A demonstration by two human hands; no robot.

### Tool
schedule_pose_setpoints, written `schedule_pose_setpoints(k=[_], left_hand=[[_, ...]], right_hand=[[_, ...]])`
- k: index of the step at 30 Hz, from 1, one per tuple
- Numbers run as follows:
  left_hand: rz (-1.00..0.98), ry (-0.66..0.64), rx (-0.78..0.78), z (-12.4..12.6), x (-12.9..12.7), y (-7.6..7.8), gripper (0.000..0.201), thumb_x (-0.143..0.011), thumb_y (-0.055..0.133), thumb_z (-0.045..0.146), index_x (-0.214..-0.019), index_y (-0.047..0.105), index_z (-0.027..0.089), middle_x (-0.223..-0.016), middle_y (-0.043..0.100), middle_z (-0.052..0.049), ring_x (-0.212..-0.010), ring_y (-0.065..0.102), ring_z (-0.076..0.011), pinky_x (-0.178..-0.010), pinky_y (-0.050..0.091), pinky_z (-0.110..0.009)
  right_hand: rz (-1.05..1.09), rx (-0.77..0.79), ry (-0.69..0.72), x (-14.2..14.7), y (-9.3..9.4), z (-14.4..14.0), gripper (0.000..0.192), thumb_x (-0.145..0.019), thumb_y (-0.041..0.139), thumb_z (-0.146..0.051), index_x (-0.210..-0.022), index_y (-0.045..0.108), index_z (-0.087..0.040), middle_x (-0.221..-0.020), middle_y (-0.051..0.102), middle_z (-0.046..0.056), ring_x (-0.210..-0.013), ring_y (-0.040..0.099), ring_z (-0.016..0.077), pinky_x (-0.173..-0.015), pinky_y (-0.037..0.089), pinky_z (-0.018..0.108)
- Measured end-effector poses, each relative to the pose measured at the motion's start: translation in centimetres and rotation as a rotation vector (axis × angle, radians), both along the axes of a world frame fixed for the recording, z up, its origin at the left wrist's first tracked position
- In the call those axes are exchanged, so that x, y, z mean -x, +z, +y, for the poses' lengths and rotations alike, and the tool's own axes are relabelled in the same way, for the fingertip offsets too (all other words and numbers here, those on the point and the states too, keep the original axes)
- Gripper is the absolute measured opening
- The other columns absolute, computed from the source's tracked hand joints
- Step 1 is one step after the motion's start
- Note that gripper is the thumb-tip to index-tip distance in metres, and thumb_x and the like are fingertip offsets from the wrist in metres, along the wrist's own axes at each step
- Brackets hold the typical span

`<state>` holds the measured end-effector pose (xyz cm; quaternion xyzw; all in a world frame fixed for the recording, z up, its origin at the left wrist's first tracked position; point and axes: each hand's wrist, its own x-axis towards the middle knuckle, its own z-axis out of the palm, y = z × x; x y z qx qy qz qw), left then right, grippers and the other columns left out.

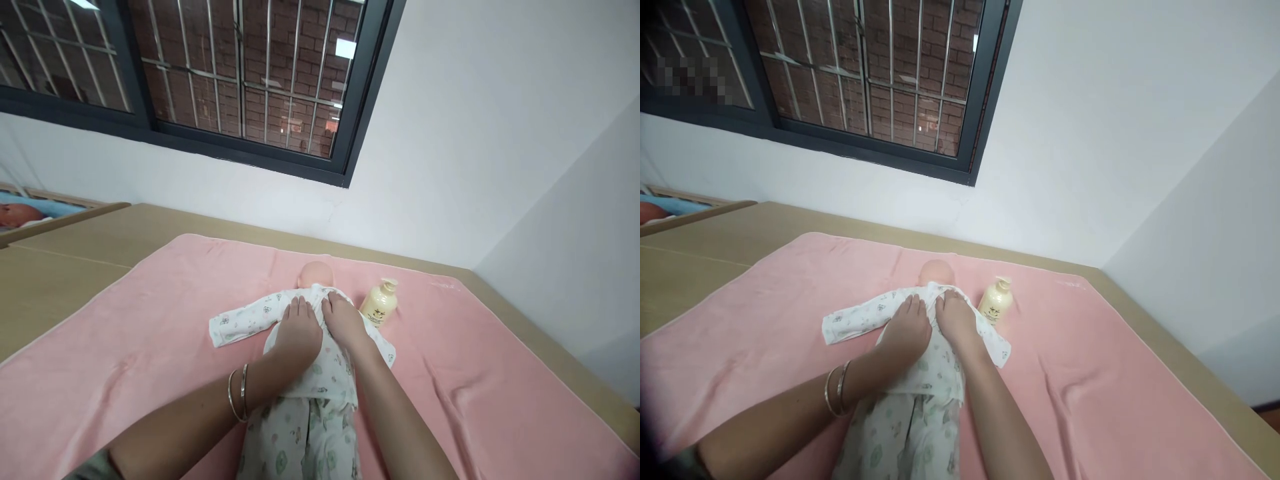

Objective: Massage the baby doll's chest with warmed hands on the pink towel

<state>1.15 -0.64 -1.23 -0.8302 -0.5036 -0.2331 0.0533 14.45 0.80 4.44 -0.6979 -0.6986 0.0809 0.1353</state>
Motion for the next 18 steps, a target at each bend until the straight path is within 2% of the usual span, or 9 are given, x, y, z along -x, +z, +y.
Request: schedule_pose_setpoints(k=[3,6,10,14,18], left_hand=[[-0.041,-0.048,0.027,0.9,0.6,0.6,0.043,-0.09,0.042,0.018,-0.123,0.062,0.001,-0.13,0.062,-0.028,-0.131,0.052,-0.0372,-0.11,0.037,-0.055],[-0.139,-0.01,0.093,2.7,1.5,1.1,0.044,-0.095,0.038,0.025,-0.125,0.06,0.002,-0.133,0.06,-0.027,-0.132,0.051,-0.0345,-0.112,0.037,-0.052],[-0.198,0.017,0.175,4.4,2.0,0.8,0.048,-0.097,0.036,0.032,-0.131,0.055,0.002,-0.138,0.057,-0.025,-0.134,0.05,-0.033,-0.112,0.037,-0.049],[-0.245,0.021,0.165,4.8,2.0,0.2,0.048,-0.096,0.037,0.031,-0.133,0.054,0.004,-0.141,0.056,-0.022,-0.136,0.048,-0.0319,-0.114,0.035,-0.05],[-0.291,0.002,0.209,5.2,2.2,0.0,0.05,-0.097,0.035,0.031,-0.135,0.053,0.005,-0.143,0.056,-0.02,-0.136,0.048,-0.0309,-0.116,0.033,-0.051]], right_hand=[[-0.04,-0.038,0.038,0.5,-0.6,-0.1,0.048,-0.104,0.027,-0.031,-0.135,0.055,-0.007,-0.139,0.057,0.018,-0.134,0.049,0.0258,-0.111,0.034,0.035],[-0.082,-0.034,0.062,1.0,-0.8,-0.4,0.053,-0.104,0.027,-0.03,-0.143,0.047,-0.001,-0.146,0.05,0.022,-0.141,0.041,0.0276,-0.117,0.027,0.038],[-0.133,-0.006,0.039,1.9,-0.5,-1.0,0.055,-0.104,0.026,-0.028,-0.148,0.04,0.002,-0.149,0.046,0.024,-0.144,0.038,0.0294,-0.119,0.026,0.041],[-0.183,0.001,0.014,3.2,-0.3,-2.0,0.056,-0.104,0.026,-0.027,-0.148,0.039,0.005,-0.148,0.045,0.027,-0.144,0.038,0.0291,-0.12,0.025,0.041],[-0.131,-0.03,0.007,3.6,-0.6,-2.1,0.056,-0.104,0.026,-0.029,-0.148,0.039,0.004,-0.149,0.044,0.026,-0.146,0.035,0.0288,-0.12,0.026,0.041]])
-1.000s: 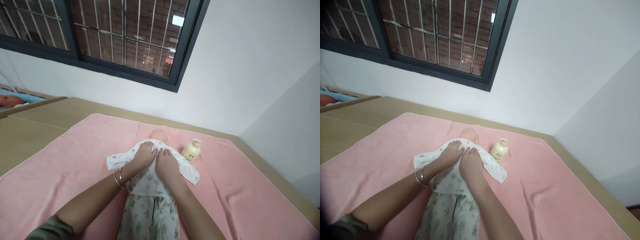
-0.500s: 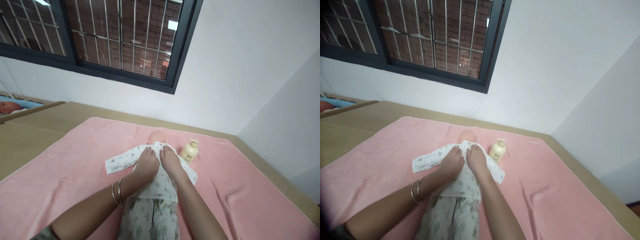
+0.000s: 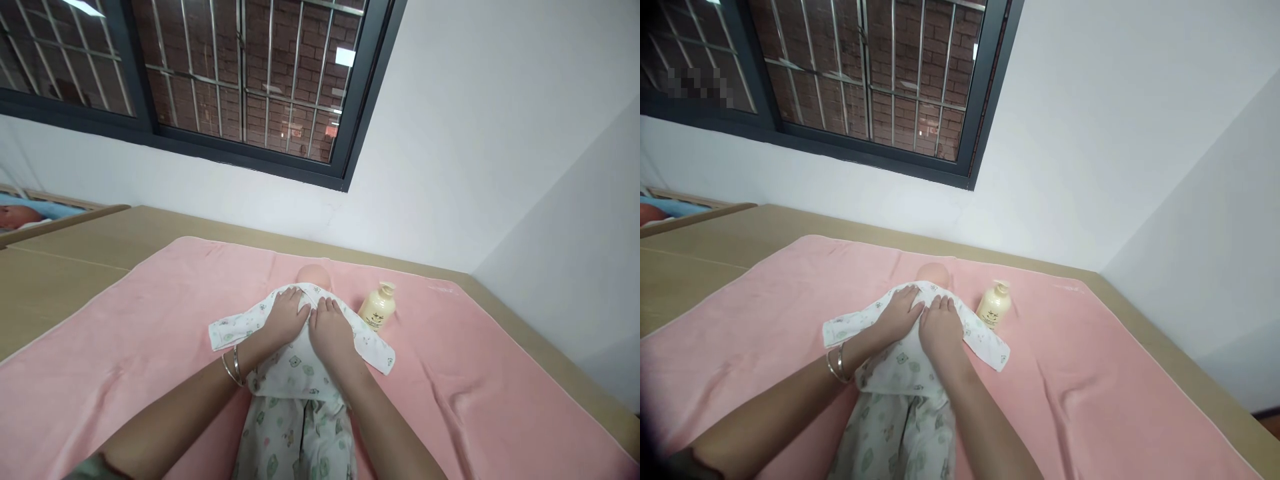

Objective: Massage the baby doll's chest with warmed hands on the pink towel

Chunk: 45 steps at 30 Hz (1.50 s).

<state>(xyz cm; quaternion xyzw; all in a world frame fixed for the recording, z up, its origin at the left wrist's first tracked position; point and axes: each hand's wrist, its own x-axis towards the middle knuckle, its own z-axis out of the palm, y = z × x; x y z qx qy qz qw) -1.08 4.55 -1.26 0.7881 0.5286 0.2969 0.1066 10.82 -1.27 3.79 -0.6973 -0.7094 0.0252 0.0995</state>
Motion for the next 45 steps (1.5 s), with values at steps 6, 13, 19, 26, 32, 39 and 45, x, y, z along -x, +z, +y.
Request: schedule_pose_setpoints(k=[6,13,19,26,32,39,45], left_hand=[[-0.02,-0.003,0.035,0.5,0.3,0.3,0.05,-0.098,0.035,0.033,-0.136,0.054,0.007,-0.146,0.054,-0.018,-0.14,0.045,-0.0291,-0.118,0.031,-0.049],[0.111,0.081,-0.171,-1.9,-1.0,0.1,0.045,-0.098,0.035,0.026,-0.132,0.057,0.005,-0.135,0.061,-0.022,-0.131,0.053,-0.0325,-0.111,0.039,-0.047],[0.111,0.05,-0.128,-2.1,-0.8,1.1,0.044,-0.096,0.037,0.025,-0.131,0.058,0.005,-0.135,0.061,-0.021,-0.13,0.054,-0.0311,-0.112,0.037,-0.045],[0.118,-0.054,-0.033,-0.9,0.4,2.1,0.045,-0.098,0.035,0.032,-0.127,0.06,0.007,-0.13,0.064,-0.02,-0.125,0.057,-0.0296,-0.108,0.041,-0.043],[0.275,-0.077,-0.141,-2.7,-0.5,1.2,0.043,-0.091,0.041,0.02,-0.128,0.059,0.006,-0.134,0.06,-0.026,-0.129,0.054,-0.0353,-0.108,0.038,-0.049],[0.112,0.015,-0.077,-1.2,-0.3,1.0,0.045,-0.096,0.038,0.027,-0.131,0.056,0.007,-0.138,0.059,-0.02,-0.134,0.05,-0.0305,-0.113,0.037,-0.045],[0.0,0.062,-0.117,-0.5,-0.4,-0.5,0.045,-0.095,0.041,0.031,-0.133,0.057,0.011,-0.137,0.061,-0.016,-0.131,0.052,-0.0297,-0.113,0.038,-0.046]], right_hand=[[0.165,-0.034,0.092,-2.1,-0.8,1.7,0.056,-0.103,0.031,-0.034,-0.15,0.04,-0.004,-0.155,0.04,0.018,-0.148,0.032,0.0266,-0.122,0.023,0.039],[0.258,-0.009,0.111,-4.4,-1.0,3.1,0.052,-0.102,0.036,-0.038,-0.144,0.048,-0.011,-0.152,0.045,0.013,-0.146,0.035,0.0236,-0.119,0.028,0.037],[0.056,-0.044,0.051,-2.4,-0.3,1.7,0.049,-0.102,0.031,-0.028,-0.141,0.049,-0.003,-0.145,0.051,0.02,-0.14,0.042,0.0275,-0.118,0.027,0.04],[-0.029,-0.03,-0.011,-0.4,1.0,0.0,0.036,-0.098,0.035,-0.022,-0.117,0.063,-0.01,-0.113,0.067,0.019,-0.113,0.06,0.0293,-0.096,0.044,0.037],[0.175,0.013,0.132,-4.1,0.9,1.9,0.038,-0.099,0.04,-0.033,-0.125,0.06,-0.012,-0.143,0.054,0.016,-0.134,0.047,0.0251,-0.111,0.035,0.034],[0.046,0.015,0.055,-2.2,0.3,1.0,0.052,-0.102,0.033,-0.028,-0.145,0.044,-0.002,-0.149,0.047,0.022,-0.143,0.039,0.0292,-0.118,0.027,0.04],[0.043,0.005,-0.024,-0.1,0.4,-0.1,0.048,-0.101,0.03,-0.024,-0.14,0.052,-0.005,-0.142,0.054,0.021,-0.14,0.043,0.029,-0.115,0.033,0.039]])
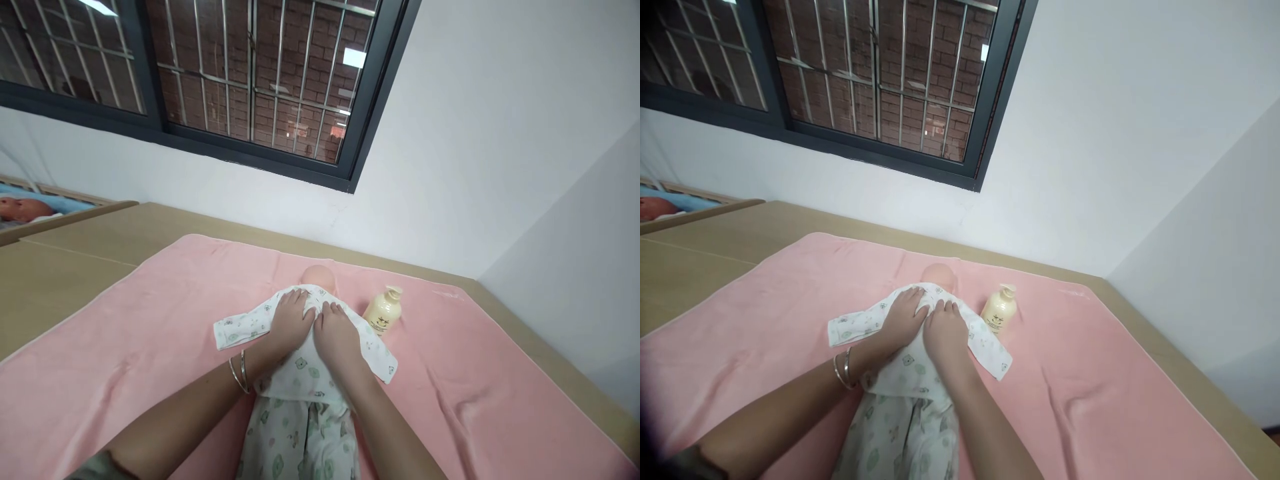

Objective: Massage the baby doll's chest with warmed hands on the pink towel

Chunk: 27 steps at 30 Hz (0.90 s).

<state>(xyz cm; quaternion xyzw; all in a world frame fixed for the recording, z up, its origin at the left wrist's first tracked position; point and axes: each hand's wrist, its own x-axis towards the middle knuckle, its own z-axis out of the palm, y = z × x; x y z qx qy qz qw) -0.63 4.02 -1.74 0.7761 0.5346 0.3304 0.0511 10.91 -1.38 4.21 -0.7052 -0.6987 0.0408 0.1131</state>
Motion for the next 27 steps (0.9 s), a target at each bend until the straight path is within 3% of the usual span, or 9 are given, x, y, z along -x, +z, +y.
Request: schedule_pose_setpoints(k=[5,8,14,18,24,27], left_hand=[[-0.054,0.007,-0.02,-0.1,0.0,-0.6,0.044,-0.095,0.042,0.03,-0.131,0.058,0.011,-0.138,0.061,-0.015,-0.131,0.052,-0.0304,-0.115,0.037,-0.047],[-0.089,-0.003,-0.069,-0.3,0.0,-0.8,0.042,-0.096,0.041,0.03,-0.129,0.06,0.011,-0.135,0.062,-0.016,-0.131,0.052,-0.0319,-0.114,0.038,-0.051],[-0.129,-0.07,-0.316,-1.2,0.1,-0.8,0.039,-0.096,0.039,0.02,-0.129,0.057,0.011,-0.143,0.054,-0.018,-0.148,0.03,-0.0352,-0.119,0.03,-0.061],[-0.193,-0.072,-0.281,-1.3,0.2,-0.9,0.039,-0.096,0.036,0.019,-0.128,0.057,0.011,-0.141,0.056,-0.02,-0.148,0.031,-0.0346,-0.118,0.03,-0.061],[-0.225,-0.083,-0.206,-1.1,0.4,-1.1,0.04,-0.097,0.036,0.022,-0.129,0.057,0.013,-0.142,0.055,-0.018,-0.147,0.033,-0.0339,-0.119,0.029,-0.062],[-0.229,-0.08,-0.187,-0.9,0.4,-1.1,0.04,-0.096,0.036,0.024,-0.126,0.059,0.012,-0.14,0.057,-0.018,-0.144,0.037,-0.0339,-0.119,0.029,-0.061]], right_hand=[[0.147,0.019,0.065,-2.6,-0.5,1.8,0.057,-0.102,0.035,-0.034,-0.15,0.04,-0.004,-0.154,0.04,0.019,-0.148,0.032,0.0283,-0.121,0.025,0.04],[0.231,0.022,0.107,-4.0,-0.6,2.5,0.059,-0.101,0.037,-0.041,-0.149,0.042,-0.007,-0.156,0.038,0.018,-0.149,0.03,0.029,-0.122,0.023,0.044],[0.329,-0.185,0.144,-2.4,-1.2,1.8,0.051,-0.101,0.034,-0.032,-0.146,0.048,-0.011,-0.16,0.032,0.015,-0.152,0.02,0.0305,-0.122,0.023,0.05],[0.309,-0.195,0.212,-1.0,-1.8,1.4,0.05,-0.098,0.034,-0.022,-0.142,0.053,-0.01,-0.157,0.037,0.016,-0.151,0.024,0.031,-0.123,0.02,0.053],[0.445,-0.366,0.121,-1.7,-0.8,1.2,0.052,-0.096,0.034,-0.019,-0.146,0.049,-0.011,-0.157,0.037,0.014,-0.149,0.029,0.0243,-0.123,0.026,0.047],[0.404,-0.315,0.129,-1.4,-1.1,1.3,0.05,-0.094,0.039,-0.018,-0.14,0.055,-0.011,-0.155,0.041,0.015,-0.148,0.031,0.0267,-0.122,0.026,0.049]])
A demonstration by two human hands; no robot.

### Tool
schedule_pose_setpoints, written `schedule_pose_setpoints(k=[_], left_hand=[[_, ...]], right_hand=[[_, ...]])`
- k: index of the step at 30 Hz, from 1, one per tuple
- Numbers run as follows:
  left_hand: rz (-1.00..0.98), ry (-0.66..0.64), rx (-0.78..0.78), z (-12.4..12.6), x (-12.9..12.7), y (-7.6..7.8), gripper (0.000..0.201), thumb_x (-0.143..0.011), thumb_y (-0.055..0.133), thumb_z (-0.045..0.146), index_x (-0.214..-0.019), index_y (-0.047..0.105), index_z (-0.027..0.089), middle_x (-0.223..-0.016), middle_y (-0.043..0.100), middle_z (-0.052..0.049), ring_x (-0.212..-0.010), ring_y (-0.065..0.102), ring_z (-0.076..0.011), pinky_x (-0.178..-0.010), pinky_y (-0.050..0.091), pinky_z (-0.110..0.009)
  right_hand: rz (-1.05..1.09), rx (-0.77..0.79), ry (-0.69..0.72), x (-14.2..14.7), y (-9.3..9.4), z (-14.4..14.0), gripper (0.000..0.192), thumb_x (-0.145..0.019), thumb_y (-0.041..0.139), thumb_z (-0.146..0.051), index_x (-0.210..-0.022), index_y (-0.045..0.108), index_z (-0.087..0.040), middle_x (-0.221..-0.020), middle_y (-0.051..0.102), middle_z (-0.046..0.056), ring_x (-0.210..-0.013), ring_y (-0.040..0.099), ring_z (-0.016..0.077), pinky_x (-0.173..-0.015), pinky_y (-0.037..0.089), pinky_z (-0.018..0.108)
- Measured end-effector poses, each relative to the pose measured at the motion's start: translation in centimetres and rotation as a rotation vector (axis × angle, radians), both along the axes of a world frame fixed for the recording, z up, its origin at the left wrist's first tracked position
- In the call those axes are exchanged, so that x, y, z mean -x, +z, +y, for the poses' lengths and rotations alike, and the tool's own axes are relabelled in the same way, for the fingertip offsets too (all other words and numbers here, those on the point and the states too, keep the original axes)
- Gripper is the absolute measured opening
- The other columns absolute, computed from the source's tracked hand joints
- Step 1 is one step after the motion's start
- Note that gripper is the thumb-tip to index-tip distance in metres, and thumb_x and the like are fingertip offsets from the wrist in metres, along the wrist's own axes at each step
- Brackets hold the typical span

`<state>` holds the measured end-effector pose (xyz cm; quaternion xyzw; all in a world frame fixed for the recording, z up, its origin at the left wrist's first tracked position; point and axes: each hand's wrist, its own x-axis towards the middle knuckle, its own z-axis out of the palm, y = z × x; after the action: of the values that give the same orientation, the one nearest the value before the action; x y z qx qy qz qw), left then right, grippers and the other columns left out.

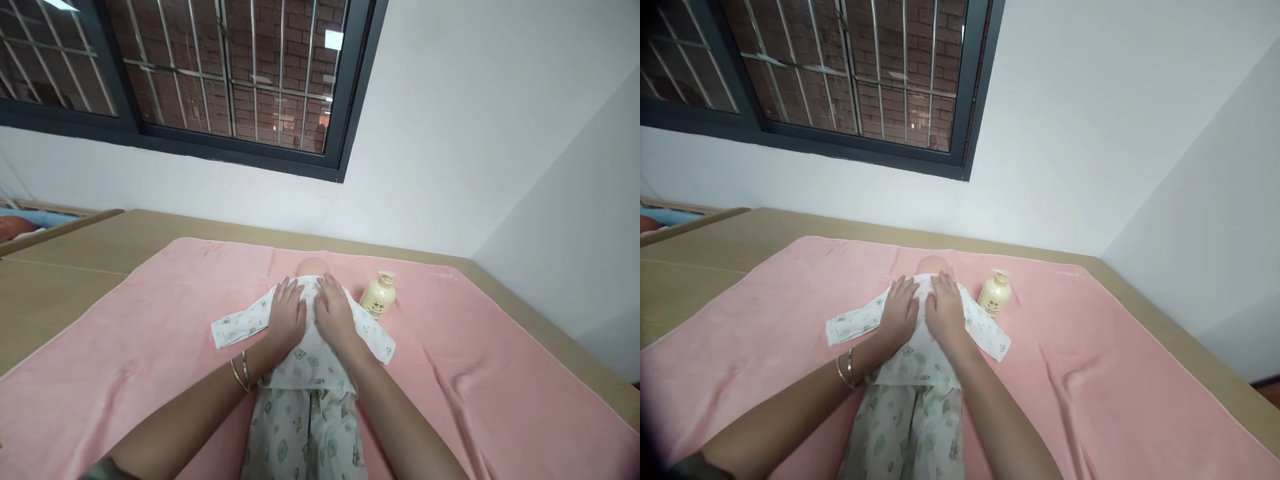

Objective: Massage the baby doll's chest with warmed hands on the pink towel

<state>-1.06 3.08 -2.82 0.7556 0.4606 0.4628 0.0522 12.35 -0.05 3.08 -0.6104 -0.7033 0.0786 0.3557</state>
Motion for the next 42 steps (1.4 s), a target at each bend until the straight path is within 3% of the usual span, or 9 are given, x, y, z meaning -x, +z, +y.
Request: schedule_pose_setpoints(k=[4,8,14,21,25,28,32,37,42], left_hand=[[-0.027,-0.004,0.026,0.2,0.1,-0.2,0.04,-0.095,0.037,0.024,-0.126,0.06,0.013,-0.137,0.059,-0.017,-0.141,0.041,-0.0331,-0.118,0.033,-0.058],[-0.039,-0.017,0.06,0.4,0.2,-0.3,0.04,-0.093,0.038,0.024,-0.124,0.061,0.015,-0.132,0.063,-0.014,-0.136,0.048,-0.0308,-0.116,0.038,-0.055],[0.017,-0.06,0.121,1.1,0.6,0.3,0.043,-0.093,0.035,0.027,-0.123,0.062,0.012,-0.127,0.066,-0.015,-0.124,0.057,-0.0298,-0.112,0.042,-0.052],[0.0,-0.106,0.282,0.4,0.9,2.4,0.057,-0.097,0.031,0.048,-0.13,0.06,0.012,-0.142,0.057,-0.016,-0.14,0.044,-0.0334,-0.12,0.029,-0.056],[-0.264,-0.384,0.386,-2.8,-1.8,5.9,0.062,-0.098,0.028,0.059,-0.143,0.051,0.022,-0.156,0.044,-0.008,-0.15,0.031,-0.0262,-0.125,0.022,-0.049],[-0.639,-0.652,0.687,-3.4,-5.4,9.2,0.074,-0.098,0.012,0.064,-0.147,0.046,0.02,-0.16,0.038,-0.011,-0.15,0.03,-0.023,-0.124,0.025,-0.043],[-1.051,-0.801,1.089,-1.2,-9.6,12.3,0.086,-0.095,0.01,0.068,-0.155,0.03,0.01,-0.163,0.024,-0.019,-0.152,0.023,-0.022,-0.121,0.029,-0.039],[-1.386,-0.8,1.318,1.0,-12.2,13.0,0.085,-0.096,0.01,0.063,-0.157,0.014,0.003,-0.163,0.022,-0.025,-0.15,0.029,-0.0248,-0.113,0.042,-0.04],[-1.562,-0.835,1.337,0.8,-12.9,12.5,0.081,-0.098,0.019,0.061,-0.156,0.019,0.005,-0.16,0.028,-0.025,-0.142,0.044,-0.0259,-0.104,0.051,-0.038]], right_hand=[[-0.05,0.097,0.029,0.6,-0.7,0.2,0.045,-0.092,0.044,-0.017,-0.132,0.064,-0.013,-0.15,0.048,0.014,-0.148,0.032,0.03,-0.122,0.025,0.052],[0.014,0.045,0.004,0.5,-0.6,0.1,0.044,-0.09,0.044,-0.015,-0.128,0.066,-0.013,-0.15,0.048,0.012,-0.148,0.032,0.0265,-0.122,0.027,0.047],[-0.043,0.066,0.079,0.4,-0.8,0.2,0.043,-0.094,0.042,-0.016,-0.13,0.065,-0.013,-0.146,0.052,0.016,-0.144,0.039,0.0303,-0.122,0.023,0.054],[0.234,-0.117,0.046,-3.9,4.5,-1.0,0.048,-0.097,0.034,-0.021,-0.139,0.058,-0.018,-0.149,0.05,0.008,-0.143,0.041,0.0193,-0.121,0.031,0.04],[0.245,-0.13,-0.112,-7.8,7.5,-1.9,0.053,-0.09,0.035,-0.015,-0.137,0.059,-0.016,-0.148,0.052,0.008,-0.143,0.042,0.0207,-0.122,0.029,0.041],[0.246,-0.08,-0.208,-10.1,8.6,-2.2,0.053,-0.089,0.033,-0.014,-0.134,0.062,-0.014,-0.141,0.058,0.01,-0.134,0.052,0.0218,-0.117,0.037,0.04],[0.222,-0.066,-0.258,-11.3,8.9,-2.4,0.052,-0.091,0.032,-0.017,-0.131,0.064,-0.016,-0.133,0.065,0.009,-0.125,0.06,0.0206,-0.111,0.044,0.035],[0.122,0.027,-0.266,-10.9,8.5,-1.8,0.055,-0.088,0.037,-0.016,-0.139,0.058,-0.011,-0.141,0.057,0.013,-0.137,0.05,0.0247,-0.119,0.033,0.042],[0.08,0.085,-0.307,-10.4,8.1,-1.3,0.056,-0.092,0.036,-0.02,-0.144,0.05,-0.006,-0.147,0.05,0.017,-0.144,0.041,0.0258,-0.123,0.023,0.044]])
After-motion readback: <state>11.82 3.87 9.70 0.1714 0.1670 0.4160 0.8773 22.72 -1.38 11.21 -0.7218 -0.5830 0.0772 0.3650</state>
